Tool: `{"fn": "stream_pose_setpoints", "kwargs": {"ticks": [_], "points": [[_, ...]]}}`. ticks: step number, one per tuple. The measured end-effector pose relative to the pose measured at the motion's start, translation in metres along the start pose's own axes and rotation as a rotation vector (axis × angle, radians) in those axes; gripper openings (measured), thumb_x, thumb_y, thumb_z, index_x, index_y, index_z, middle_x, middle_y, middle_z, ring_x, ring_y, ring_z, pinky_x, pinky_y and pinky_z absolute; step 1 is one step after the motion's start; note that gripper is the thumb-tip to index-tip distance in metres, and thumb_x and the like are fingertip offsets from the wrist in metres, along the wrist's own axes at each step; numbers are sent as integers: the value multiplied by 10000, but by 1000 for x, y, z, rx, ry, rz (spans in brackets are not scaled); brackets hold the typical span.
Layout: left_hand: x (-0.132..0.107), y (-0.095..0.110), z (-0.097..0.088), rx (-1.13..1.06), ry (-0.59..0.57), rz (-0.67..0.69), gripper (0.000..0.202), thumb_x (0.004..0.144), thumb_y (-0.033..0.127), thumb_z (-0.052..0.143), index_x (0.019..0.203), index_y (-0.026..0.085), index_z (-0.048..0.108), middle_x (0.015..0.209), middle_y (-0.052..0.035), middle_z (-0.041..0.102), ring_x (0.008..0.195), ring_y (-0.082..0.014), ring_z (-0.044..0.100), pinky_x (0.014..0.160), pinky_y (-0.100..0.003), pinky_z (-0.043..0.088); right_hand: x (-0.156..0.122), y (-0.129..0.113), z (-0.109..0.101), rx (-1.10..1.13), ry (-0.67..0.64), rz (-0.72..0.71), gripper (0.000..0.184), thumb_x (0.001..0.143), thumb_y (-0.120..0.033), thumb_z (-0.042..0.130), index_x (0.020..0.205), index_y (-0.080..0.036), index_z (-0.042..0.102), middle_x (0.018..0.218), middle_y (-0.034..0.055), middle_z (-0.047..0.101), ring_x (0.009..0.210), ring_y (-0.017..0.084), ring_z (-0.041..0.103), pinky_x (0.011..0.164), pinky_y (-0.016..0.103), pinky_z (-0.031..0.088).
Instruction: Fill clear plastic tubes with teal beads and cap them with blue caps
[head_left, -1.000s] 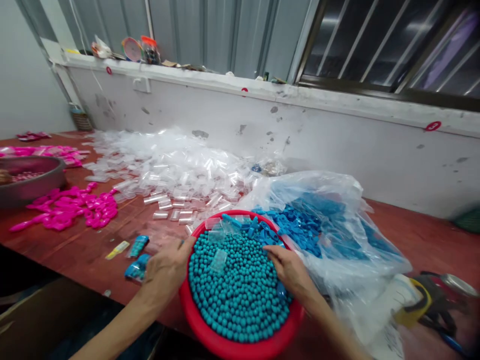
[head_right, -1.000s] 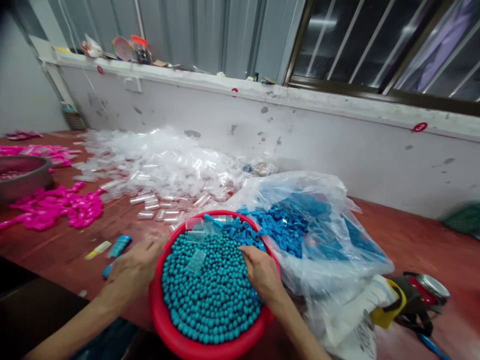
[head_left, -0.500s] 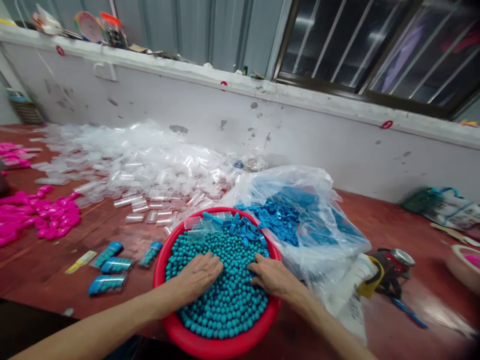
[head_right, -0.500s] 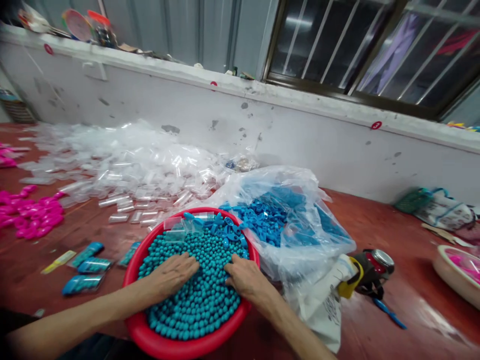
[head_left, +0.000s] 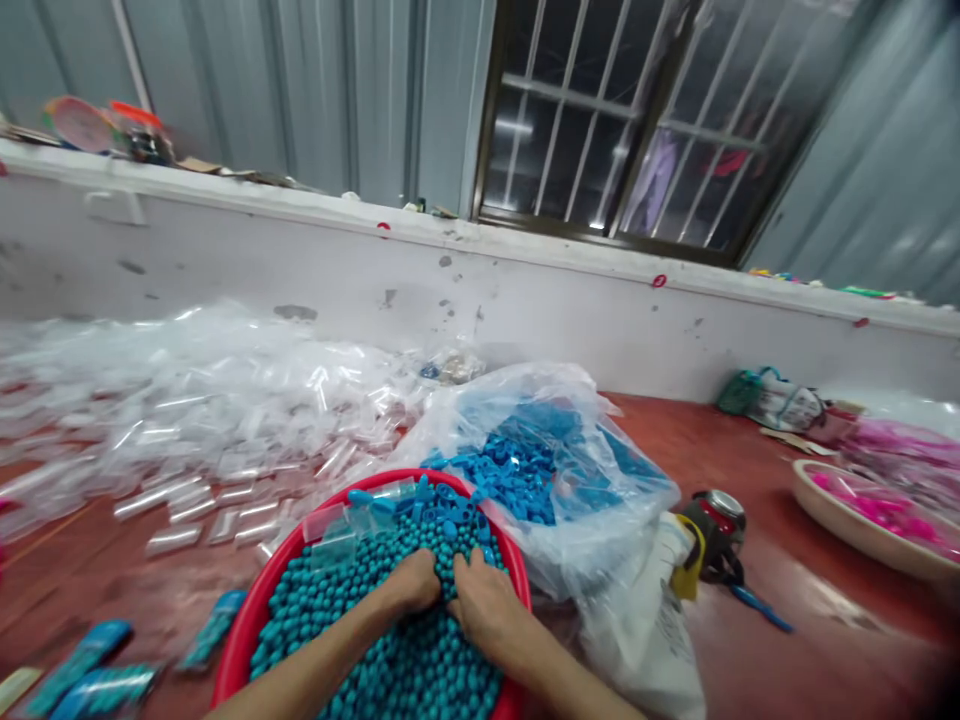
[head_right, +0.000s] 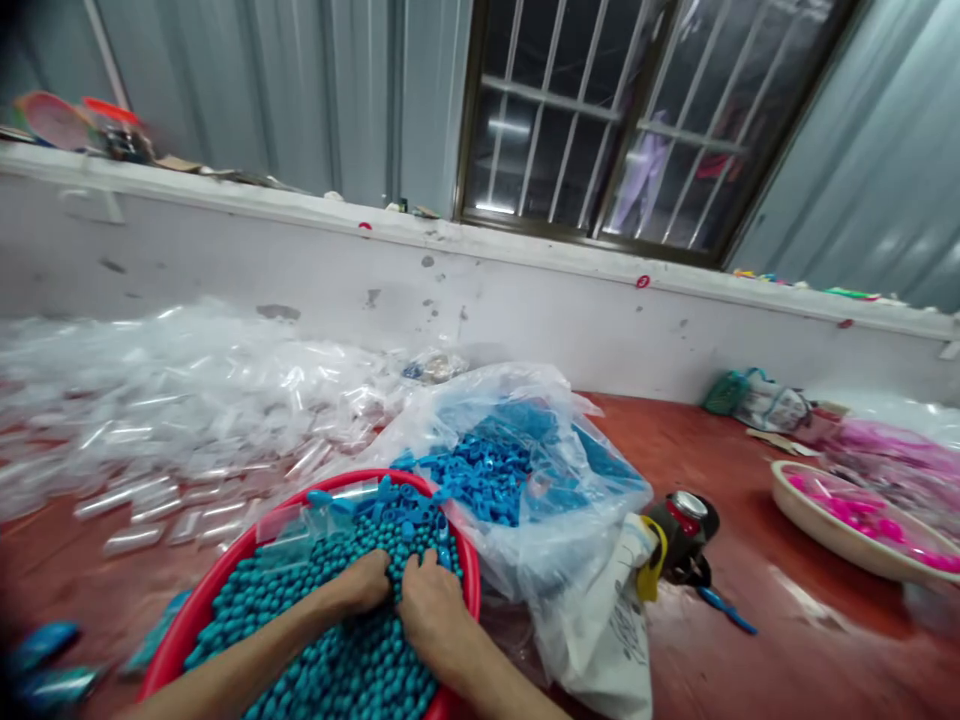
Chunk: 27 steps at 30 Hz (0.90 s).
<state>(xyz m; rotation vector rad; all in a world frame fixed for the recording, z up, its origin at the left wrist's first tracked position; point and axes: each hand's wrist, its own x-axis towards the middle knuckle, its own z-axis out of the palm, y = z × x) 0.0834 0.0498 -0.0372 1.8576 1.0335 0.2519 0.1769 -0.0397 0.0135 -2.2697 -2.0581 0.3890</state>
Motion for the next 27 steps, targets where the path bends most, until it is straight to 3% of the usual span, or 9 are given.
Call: {"fn": "stream_pose_setpoints", "kwargs": {"ticks": [5,8,12,15,21,27], "points": [[-11,-4,-6,-254,-50,-93,80,625,179,484,653,180,558,625,-29,622,685,-209,568,672,-335,429,-5,18,7,291,48,-103,583,743,-138,492,1301,-89,332,1220,178,470,1112,265,461,921,360,363],[-23,-6,-11,-495,-103,-74,132,599,209,561,724,171,565,621,11,606,633,-157,547,643,-277,426,-4,29,5,444,68,-137,533,709,-133,485,1238,-142,414,1207,112,508,1108,207,462,925,294,342],[-35,-6,-21,-717,-100,-92,199,556,222,638,721,154,550,598,35,561,563,-103,503,600,-233,395,1,31,3,409,4,-171,358,708,-136,446,1048,-177,552,1021,68,616,967,191,545,830,263,377],[-44,-3,-28,-763,-79,-107,202,534,214,662,689,130,561,586,28,549,554,-97,491,585,-229,378,4,30,2,350,7,-226,330,708,-143,458,1021,-190,551,1021,56,611,977,192,536,835,267,365],[-54,0,-32,-736,60,-99,216,517,162,655,708,130,560,562,47,541,529,-83,468,545,-212,335,9,23,-7,304,167,-170,257,757,-156,443,1008,-162,498,954,72,605,867,184,569,738,255,404],[-63,-6,-36,-649,178,-67,305,579,266,649,839,139,551,530,76,467,488,-69,410,475,-194,287,9,10,-3,207,245,-256,340,843,-184,390,1172,-147,468,1011,110,603,945,220,564,775,303,428]]}}
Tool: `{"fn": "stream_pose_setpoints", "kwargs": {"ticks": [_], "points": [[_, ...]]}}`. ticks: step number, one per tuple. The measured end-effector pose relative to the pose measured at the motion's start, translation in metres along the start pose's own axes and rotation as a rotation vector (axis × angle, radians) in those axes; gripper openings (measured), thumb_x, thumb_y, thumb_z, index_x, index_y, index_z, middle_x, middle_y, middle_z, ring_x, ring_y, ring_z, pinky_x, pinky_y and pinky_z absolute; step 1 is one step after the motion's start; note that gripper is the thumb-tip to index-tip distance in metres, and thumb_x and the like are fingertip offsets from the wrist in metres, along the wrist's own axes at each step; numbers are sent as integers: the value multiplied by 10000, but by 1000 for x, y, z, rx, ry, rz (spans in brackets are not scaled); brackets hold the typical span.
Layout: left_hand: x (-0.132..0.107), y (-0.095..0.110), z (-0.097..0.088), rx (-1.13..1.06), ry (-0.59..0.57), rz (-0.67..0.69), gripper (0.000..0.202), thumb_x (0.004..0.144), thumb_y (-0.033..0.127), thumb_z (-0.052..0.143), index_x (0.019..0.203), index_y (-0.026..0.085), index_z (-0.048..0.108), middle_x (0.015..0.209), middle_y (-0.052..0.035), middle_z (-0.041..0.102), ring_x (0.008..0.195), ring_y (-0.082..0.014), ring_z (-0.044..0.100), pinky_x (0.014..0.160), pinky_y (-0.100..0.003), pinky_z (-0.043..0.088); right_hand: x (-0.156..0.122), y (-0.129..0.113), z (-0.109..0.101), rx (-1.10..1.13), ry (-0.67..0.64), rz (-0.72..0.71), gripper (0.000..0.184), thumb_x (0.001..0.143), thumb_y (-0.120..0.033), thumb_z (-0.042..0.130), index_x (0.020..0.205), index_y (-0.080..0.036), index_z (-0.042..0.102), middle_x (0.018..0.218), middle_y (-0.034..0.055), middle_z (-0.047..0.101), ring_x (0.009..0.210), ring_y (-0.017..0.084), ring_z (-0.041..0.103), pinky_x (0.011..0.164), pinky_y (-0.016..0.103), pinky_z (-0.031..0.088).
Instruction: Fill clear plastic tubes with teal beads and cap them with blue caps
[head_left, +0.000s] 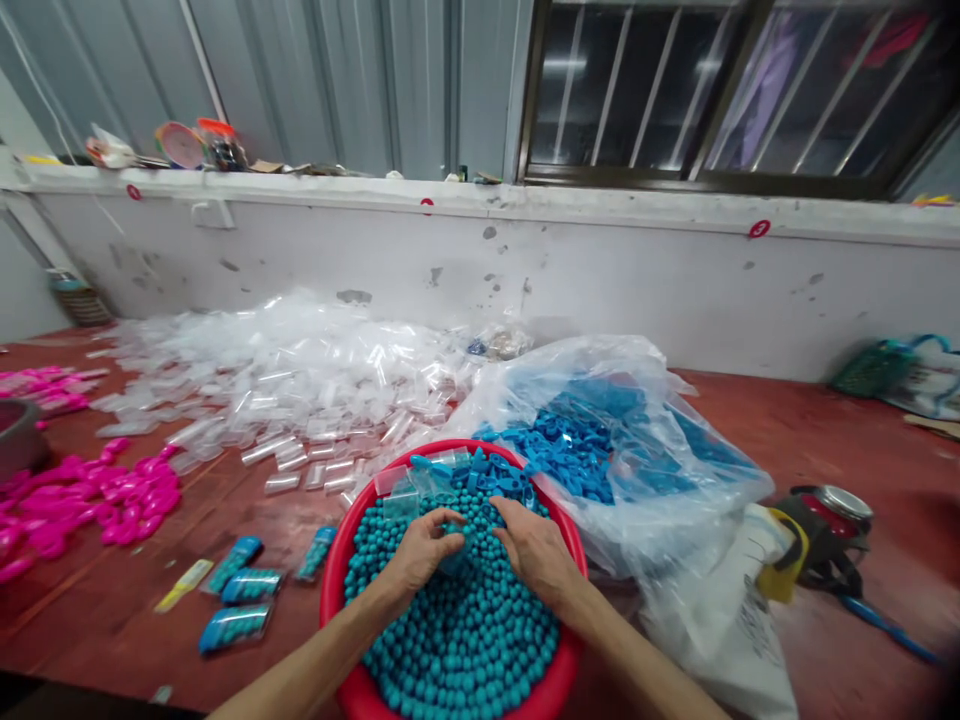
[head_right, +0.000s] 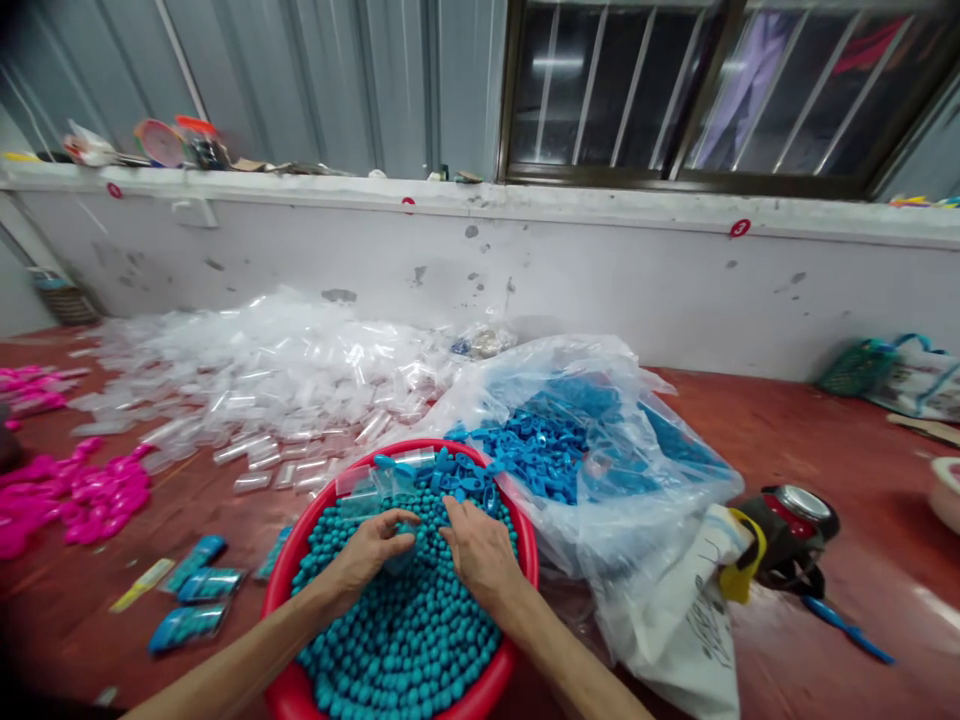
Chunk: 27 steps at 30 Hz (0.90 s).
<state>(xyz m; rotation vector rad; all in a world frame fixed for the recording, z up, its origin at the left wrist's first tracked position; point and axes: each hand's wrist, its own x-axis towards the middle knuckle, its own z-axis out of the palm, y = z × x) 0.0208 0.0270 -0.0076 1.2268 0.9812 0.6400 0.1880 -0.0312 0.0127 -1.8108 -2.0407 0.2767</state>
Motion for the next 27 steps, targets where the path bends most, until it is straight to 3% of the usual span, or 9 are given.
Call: {"fn": "stream_pose_setpoints", "kwargs": {"ticks": [4,7,13,18,21,24,27], "points": [[-6,-1,-2,-105,-99,-6,381,567,322,680,867,137,535,556,74,454,503,-64,402,471,-189,289,2,-5,12,71,-5,-61,390,871,-176,320,1238,-113,435,1068,141,594,1003,220,542,843,336,422],[-10,-1,-2,-158,-142,-52,335,576,326,677,804,140,516,564,66,475,503,-66,423,475,-190,306,2,-9,16,221,-10,-53,368,850,-173,371,1197,-118,483,1133,129,575,1054,205,519,905,325,388],[-16,0,-1,7,-130,-98,306,664,393,560,841,178,434,596,33,568,456,-106,516,402,-185,272,0,-16,8,462,-29,5,285,831,-167,414,1080,-189,551,919,45,649,885,165,591,801,276,440],[-17,0,4,-69,-111,4,256,648,359,586,743,162,452,539,68,481,493,-72,460,494,-192,329,-2,-17,16,357,-15,-46,319,860,-162,345,1125,-160,522,1060,96,600,1006,183,538,883,320,402],[-18,0,7,-91,-82,48,225,651,326,598,733,146,491,598,49,510,564,-76,476,550,-197,355,-6,-17,22,260,25,-117,339,862,-138,311,1128,-135,521,1022,118,598,975,195,538,864,338,414],[-22,0,8,-104,-78,15,267,664,346,594,821,146,512,632,41,527,542,-82,497,502,-198,372,-7,-17,22,307,81,-101,295,852,-153,353,1054,-145,568,965,100,605,918,194,547,832,331,424],[-24,0,7,-153,-137,-50,422,688,424,564,998,154,467,624,39,529,447,-88,501,381,-183,331,-3,-17,17,567,65,-22,239,839,-184,406,976,-173,602,880,39,628,820,158,570,758,267,445]]}}
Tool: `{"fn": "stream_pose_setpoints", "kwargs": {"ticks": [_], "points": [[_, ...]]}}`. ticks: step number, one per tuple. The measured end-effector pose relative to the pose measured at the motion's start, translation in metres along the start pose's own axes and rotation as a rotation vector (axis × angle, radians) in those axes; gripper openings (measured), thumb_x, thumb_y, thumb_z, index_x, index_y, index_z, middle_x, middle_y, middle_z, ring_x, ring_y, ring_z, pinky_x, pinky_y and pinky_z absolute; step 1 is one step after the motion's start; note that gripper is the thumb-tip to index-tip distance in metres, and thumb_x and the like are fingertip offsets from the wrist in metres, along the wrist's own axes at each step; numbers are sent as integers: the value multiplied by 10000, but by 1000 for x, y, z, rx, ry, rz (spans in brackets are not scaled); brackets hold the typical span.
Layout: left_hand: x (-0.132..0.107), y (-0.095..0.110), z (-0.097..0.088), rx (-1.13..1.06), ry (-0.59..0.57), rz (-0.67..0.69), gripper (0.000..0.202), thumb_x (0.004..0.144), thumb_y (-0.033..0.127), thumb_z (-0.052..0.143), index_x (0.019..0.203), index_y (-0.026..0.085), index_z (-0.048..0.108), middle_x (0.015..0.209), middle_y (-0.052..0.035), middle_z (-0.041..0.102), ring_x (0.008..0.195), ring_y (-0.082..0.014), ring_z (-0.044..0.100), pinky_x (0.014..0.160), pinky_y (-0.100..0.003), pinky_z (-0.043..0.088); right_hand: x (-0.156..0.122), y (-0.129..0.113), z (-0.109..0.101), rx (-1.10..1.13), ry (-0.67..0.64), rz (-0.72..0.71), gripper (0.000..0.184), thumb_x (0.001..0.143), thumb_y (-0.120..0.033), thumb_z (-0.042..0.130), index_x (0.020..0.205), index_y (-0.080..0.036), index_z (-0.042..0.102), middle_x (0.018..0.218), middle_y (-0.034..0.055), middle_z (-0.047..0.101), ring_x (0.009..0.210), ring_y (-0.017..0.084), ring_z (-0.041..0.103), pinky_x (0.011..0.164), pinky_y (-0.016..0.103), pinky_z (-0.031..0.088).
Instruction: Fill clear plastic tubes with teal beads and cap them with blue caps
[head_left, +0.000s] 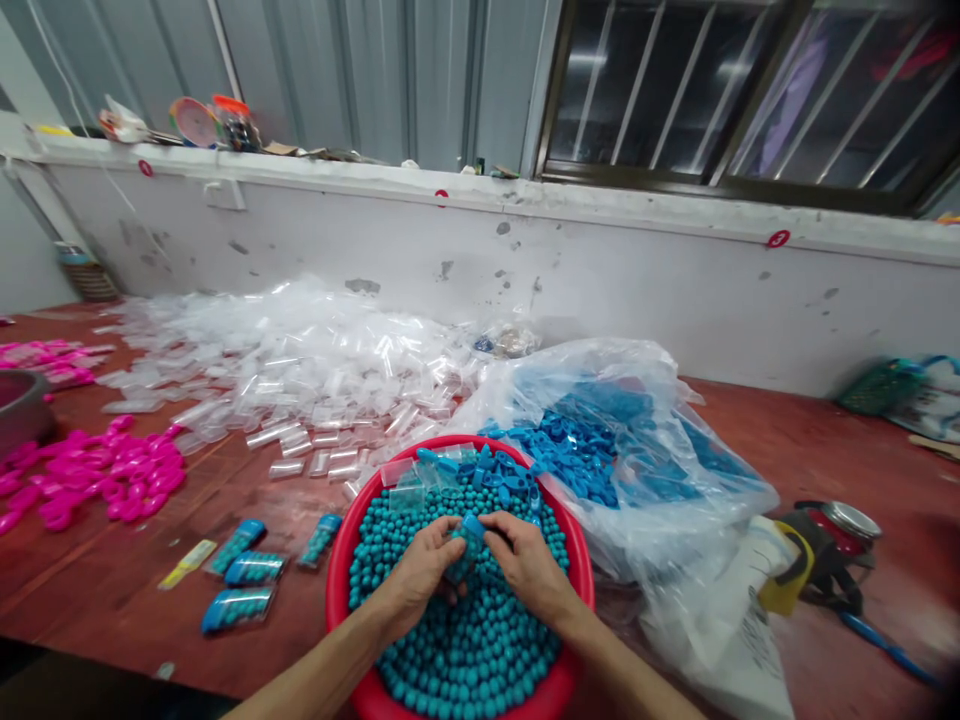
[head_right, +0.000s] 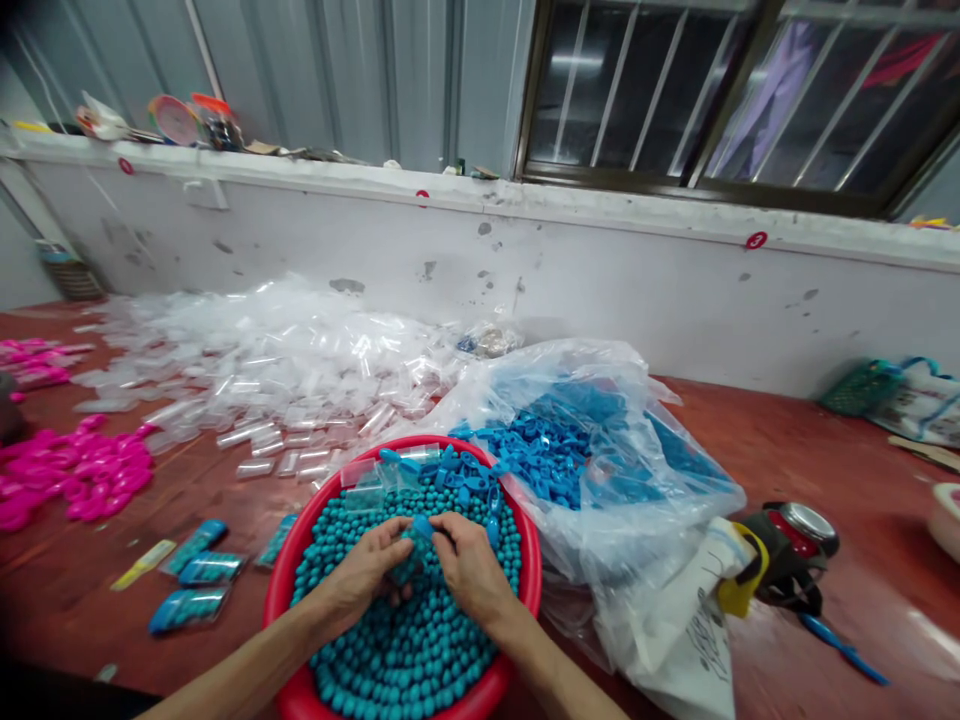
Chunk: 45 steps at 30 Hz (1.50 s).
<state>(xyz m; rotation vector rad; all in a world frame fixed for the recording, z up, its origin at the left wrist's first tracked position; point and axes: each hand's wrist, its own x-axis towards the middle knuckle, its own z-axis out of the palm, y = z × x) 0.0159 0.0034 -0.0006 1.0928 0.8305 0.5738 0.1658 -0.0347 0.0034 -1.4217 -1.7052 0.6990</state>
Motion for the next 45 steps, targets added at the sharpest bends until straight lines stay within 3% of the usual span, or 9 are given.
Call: {"fn": "stream_pose_setpoints", "kwargs": {"ticks": [5,15,21,26,29,38,45], "points": [[1,-2,-2,-58,-30,31,547,661,462,601,1083,154,438,647,38,519,414,-65,495,330,-155,316,6,1,-2,191,-11,141,218,818,-223,440,938,-183,618,710,-21,613,637,124,547,580,213,430],[1,-5,1,6,42,58,586,676,396,576,1169,142,388,579,51,495,375,-57,435,315,-152,261,5,-6,-11,41,-57,0,214,806,-191,475,902,-201,666,807,-2,661,746,142,588,691,231,428],[0,0,5,104,48,69,569,702,320,535,1218,173,346,664,45,498,359,-46,431,306,-158,273,1,1,-6,124,0,115,211,803,-226,486,904,-201,669,805,1,669,755,157,593,702,246,445],[1,-3,4,156,39,88,551,705,275,521,1219,162,358,653,51,476,348,-29,380,311,-158,302,-4,-3,-5,32,37,1,206,808,-232,487,865,-203,682,735,9,639,692,142,574,673,240,432],[0,-5,5,141,28,84,546,709,292,515,1213,156,354,703,28,512,349,-32,402,299,-155,287,-4,-2,-7,107,19,26,199,803,-238,501,868,-213,687,694,-6,630,654,135,565,635,234,434],[0,-2,2,43,18,64,577,704,319,549,1221,135,371,743,3,549,389,-37,440,320,-146,277,-3,-1,-6,205,74,113,213,779,-254,524,917,-214,682,834,20,670,775,175,594,722,270,447],[1,-4,-2,38,-9,97,509,703,234,559,1186,136,433,675,27,529,459,-46,445,358,-137,296,-2,-4,-6,261,72,207,223,782,-267,516,937,-212,668,567,-26,578,693,164,562,638,246,435]]}}
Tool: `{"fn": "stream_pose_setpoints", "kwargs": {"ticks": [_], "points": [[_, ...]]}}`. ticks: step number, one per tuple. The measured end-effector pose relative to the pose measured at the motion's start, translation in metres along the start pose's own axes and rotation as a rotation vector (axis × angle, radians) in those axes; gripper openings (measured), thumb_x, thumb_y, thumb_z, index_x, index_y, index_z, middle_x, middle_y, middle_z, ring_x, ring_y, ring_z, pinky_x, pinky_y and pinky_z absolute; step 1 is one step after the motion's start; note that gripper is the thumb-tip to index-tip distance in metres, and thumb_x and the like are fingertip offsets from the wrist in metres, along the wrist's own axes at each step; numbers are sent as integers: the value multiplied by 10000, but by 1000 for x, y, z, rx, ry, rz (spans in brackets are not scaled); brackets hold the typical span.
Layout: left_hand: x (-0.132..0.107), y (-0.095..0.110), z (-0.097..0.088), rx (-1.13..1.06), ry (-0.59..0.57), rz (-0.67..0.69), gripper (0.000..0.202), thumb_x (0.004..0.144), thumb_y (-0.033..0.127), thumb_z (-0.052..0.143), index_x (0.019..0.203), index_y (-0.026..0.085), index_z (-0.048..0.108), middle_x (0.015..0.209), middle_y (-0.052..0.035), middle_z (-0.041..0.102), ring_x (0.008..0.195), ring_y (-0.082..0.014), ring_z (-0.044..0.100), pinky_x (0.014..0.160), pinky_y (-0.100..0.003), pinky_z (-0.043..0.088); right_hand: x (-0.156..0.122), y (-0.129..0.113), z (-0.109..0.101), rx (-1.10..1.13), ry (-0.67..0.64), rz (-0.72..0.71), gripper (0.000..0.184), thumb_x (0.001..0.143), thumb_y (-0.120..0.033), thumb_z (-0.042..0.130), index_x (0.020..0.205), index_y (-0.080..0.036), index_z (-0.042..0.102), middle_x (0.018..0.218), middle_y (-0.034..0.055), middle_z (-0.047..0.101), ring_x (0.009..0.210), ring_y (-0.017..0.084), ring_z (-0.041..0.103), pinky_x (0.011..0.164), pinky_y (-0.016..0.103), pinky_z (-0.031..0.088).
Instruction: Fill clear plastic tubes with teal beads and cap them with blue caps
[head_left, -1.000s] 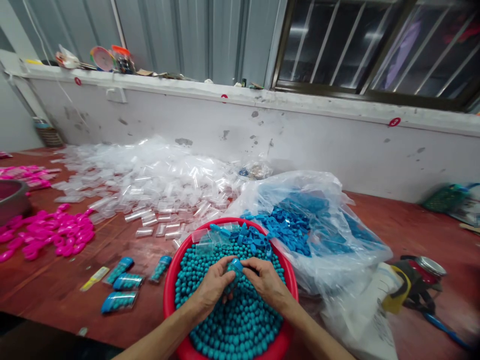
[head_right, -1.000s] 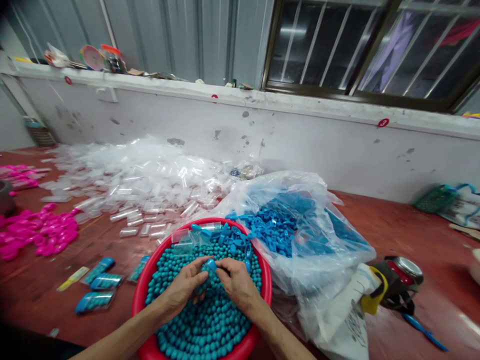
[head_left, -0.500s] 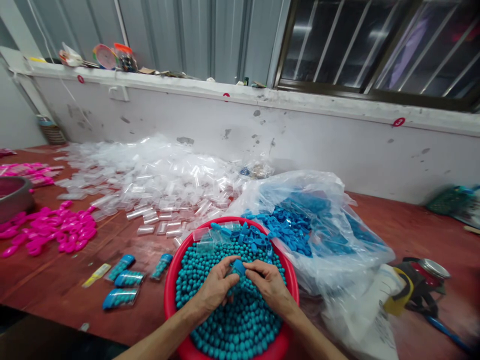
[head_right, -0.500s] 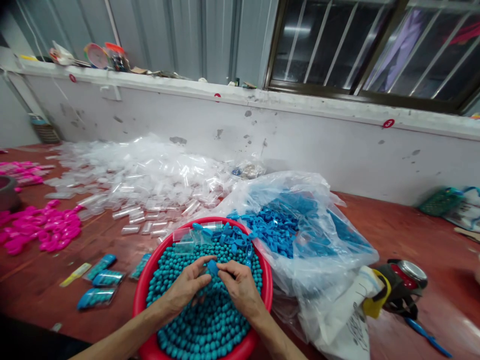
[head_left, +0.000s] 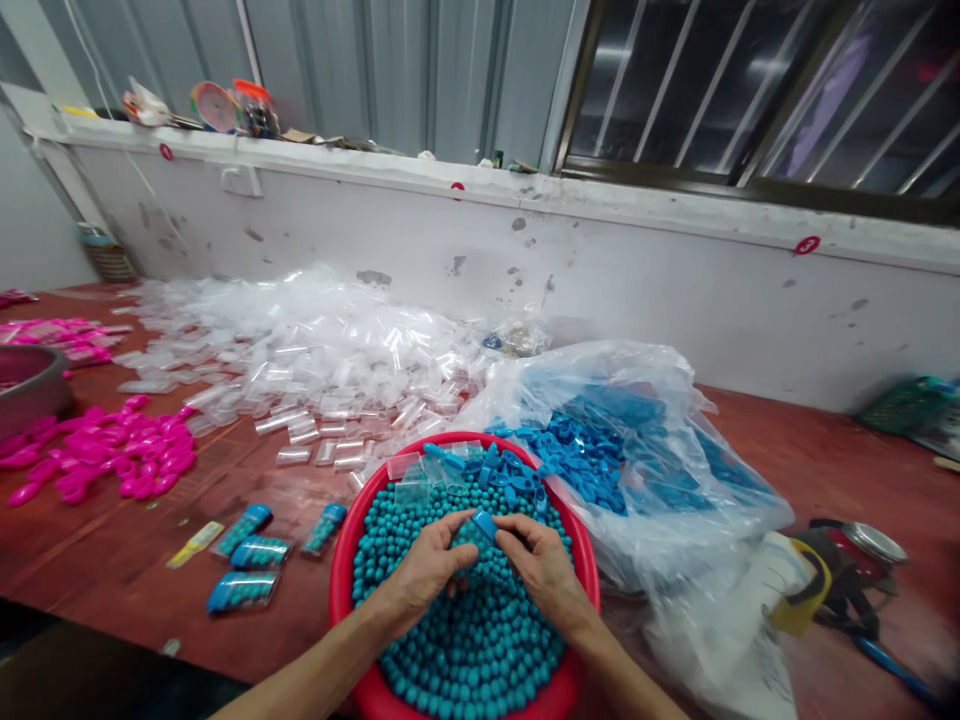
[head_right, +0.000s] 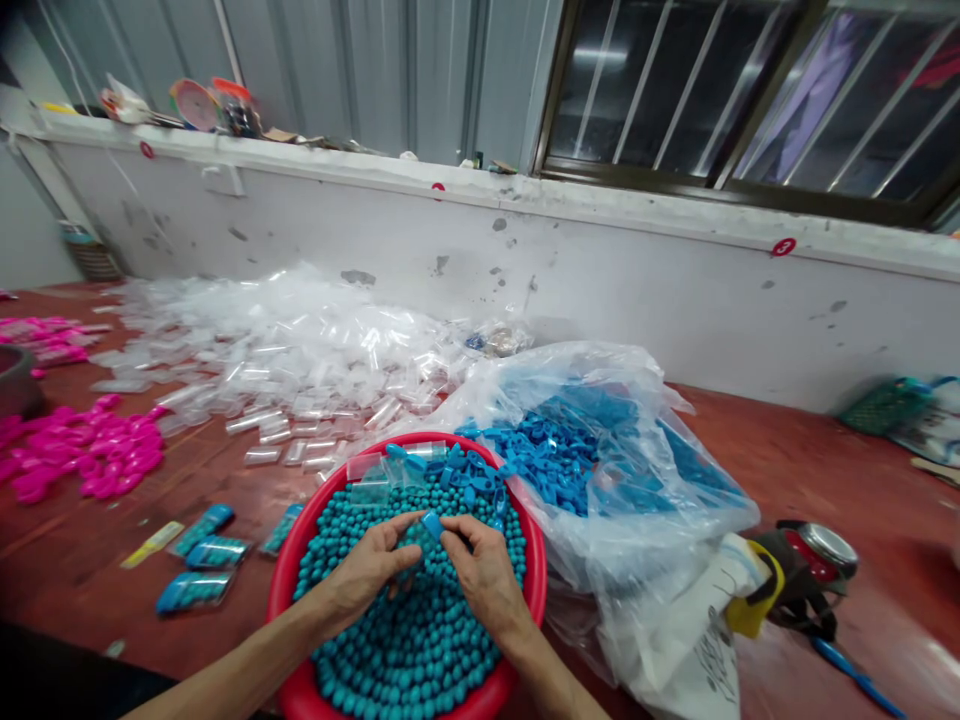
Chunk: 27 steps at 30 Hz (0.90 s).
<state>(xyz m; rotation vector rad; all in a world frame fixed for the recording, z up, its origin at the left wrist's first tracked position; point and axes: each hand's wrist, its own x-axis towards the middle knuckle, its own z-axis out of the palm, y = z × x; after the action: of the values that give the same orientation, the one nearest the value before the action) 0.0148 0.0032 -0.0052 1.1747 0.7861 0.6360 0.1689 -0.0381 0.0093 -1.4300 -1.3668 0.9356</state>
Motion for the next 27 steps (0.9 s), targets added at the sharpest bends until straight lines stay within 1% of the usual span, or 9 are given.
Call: {"fn": "stream_pose_setpoints", "kwargs": {"ticks": [4,7,10,13,15,18,22,25,27], "points": [[-2,3,1,27,-18,5,510,696,211,556,1185,136,434,656,43,504,441,-38,424,356,-138,304,-2,-1,0,6,-48,12,216,788,-261,507,918,-214,673,640,-27,601,602,127,526,579,225,414],[-4,5,3,56,4,-5,572,689,222,552,1229,136,385,668,41,505,426,-41,431,346,-143,307,-3,-3,-1,-23,-51,4,210,786,-257,510,899,-207,680,710,-11,634,641,136,543,602,229,418],[-5,6,5,84,35,-5,615,685,249,544,1258,136,352,652,44,501,399,-43,424,332,-148,303,-3,-4,-1,-76,-48,-76,207,793,-251,504,879,-206,686,762,5,651,706,150,565,653,238,422],[-4,6,7,106,48,9,589,691,283,527,1237,117,380,563,62,459,363,-42,391,316,-149,284,-1,-3,0,-113,-67,-164,205,794,-241,504,874,-211,690,751,4,648,696,146,568,661,237,421],[-4,6,8,121,69,3,585,692,285,517,1236,119,378,560,61,460,355,-46,396,308,-150,279,0,1,2,-82,-58,-124,208,791,-237,507,894,-211,685,739,-1,648,685,146,569,646,235,426],[-4,6,7,149,78,-20,609,681,267,514,1253,133,355,631,39,499,359,-51,423,302,-157,279,0,6,4,-4,-48,-37,214,789,-249,510,913,-209,680,752,-4,658,715,156,578,657,239,437],[-5,7,6,184,60,-31,637,663,215,506,1270,135,332,638,35,516,381,-60,431,324,-165,293,-1,7,5,-2,-43,-60,210,785,-258,518,903,-211,685,794,0,665,755,164,577,699,249,432],[-5,7,7,228,62,-56,696,607,137,519,1275,139,324,601,53,513,407,-66,416,360,-172,303,-2,6,5,8,-53,-8,213,779,-247,515,899,-208,686,763,-4,663,713,157,573,659,242,433],[-5,7,8,285,101,-33,711,562,96,532,1251,134,362,616,55,517,450,-67,413,400,-176,320,-1,7,6,18,-52,29,211,772,-244,521,894,-204,688,731,-9,656,699,154,571,648,237,433]]}}
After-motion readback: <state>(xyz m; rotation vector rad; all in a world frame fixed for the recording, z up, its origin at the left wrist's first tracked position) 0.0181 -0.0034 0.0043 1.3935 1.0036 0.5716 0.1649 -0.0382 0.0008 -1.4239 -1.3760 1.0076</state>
